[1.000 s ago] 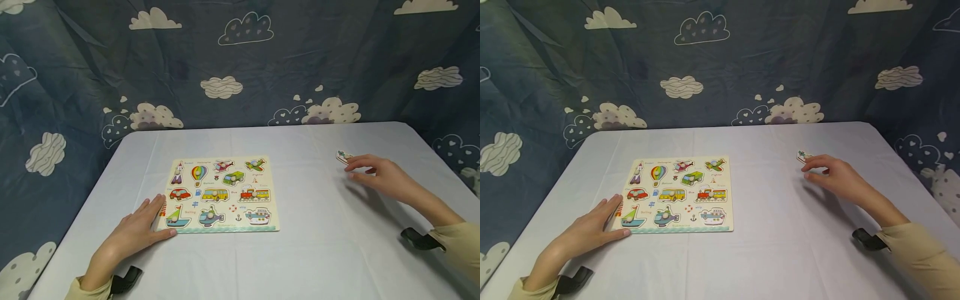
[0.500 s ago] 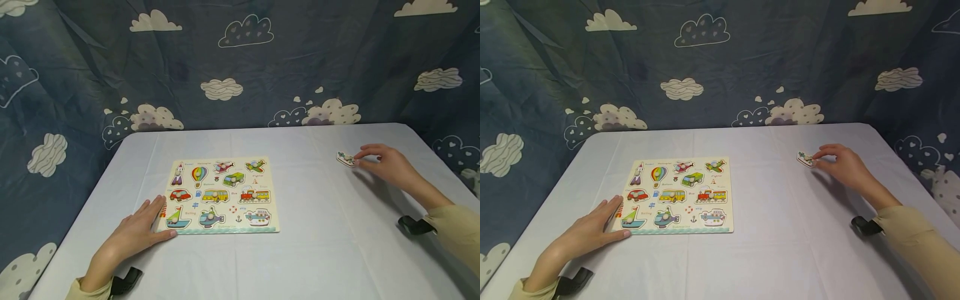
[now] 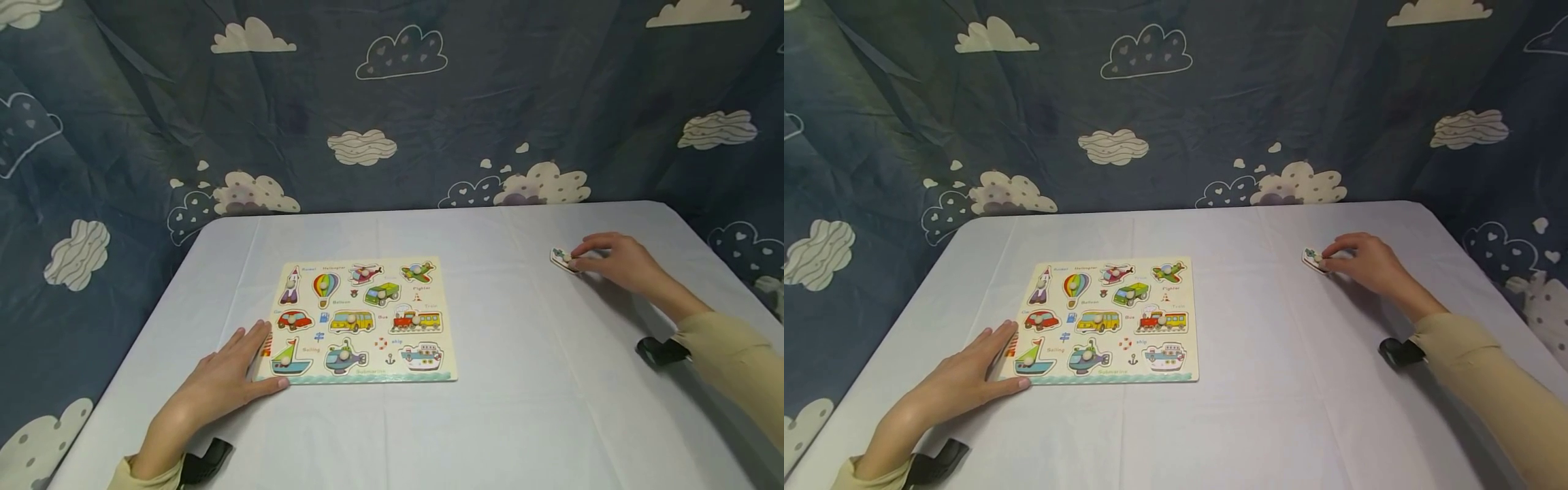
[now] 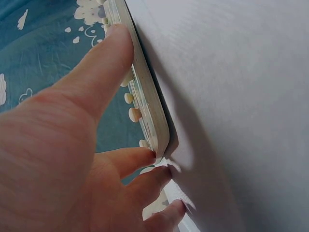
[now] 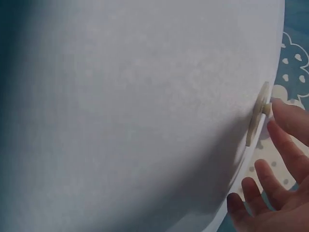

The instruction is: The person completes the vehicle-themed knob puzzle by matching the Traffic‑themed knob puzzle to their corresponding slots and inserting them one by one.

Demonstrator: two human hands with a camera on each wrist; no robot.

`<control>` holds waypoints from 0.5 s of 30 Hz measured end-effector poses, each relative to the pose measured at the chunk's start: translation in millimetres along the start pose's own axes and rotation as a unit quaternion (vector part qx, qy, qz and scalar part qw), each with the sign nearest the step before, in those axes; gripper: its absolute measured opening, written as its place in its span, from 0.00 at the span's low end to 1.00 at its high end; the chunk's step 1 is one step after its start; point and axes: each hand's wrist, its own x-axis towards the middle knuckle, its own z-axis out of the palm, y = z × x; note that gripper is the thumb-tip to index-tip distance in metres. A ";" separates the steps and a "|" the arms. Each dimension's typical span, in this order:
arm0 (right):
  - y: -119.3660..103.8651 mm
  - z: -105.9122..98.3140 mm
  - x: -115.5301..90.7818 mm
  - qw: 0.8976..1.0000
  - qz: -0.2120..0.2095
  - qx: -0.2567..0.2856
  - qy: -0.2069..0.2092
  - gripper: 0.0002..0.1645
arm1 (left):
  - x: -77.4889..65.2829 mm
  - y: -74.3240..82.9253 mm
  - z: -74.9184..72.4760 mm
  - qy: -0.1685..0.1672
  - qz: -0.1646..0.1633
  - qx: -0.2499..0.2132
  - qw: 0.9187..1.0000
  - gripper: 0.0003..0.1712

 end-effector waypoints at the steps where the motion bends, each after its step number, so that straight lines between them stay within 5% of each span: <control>1: 0.4 0.7 1.2 1.000 0.001 -0.001 0.000 0.29 | -0.1 -0.1 0.0 0.000 0.001 0.000 1.000 0.66; 15: -2.0 6.8 8.7 1.000 0.001 -0.020 0.000 0.24 | 0.0 -0.2 0.2 -0.001 0.002 0.001 1.000 0.66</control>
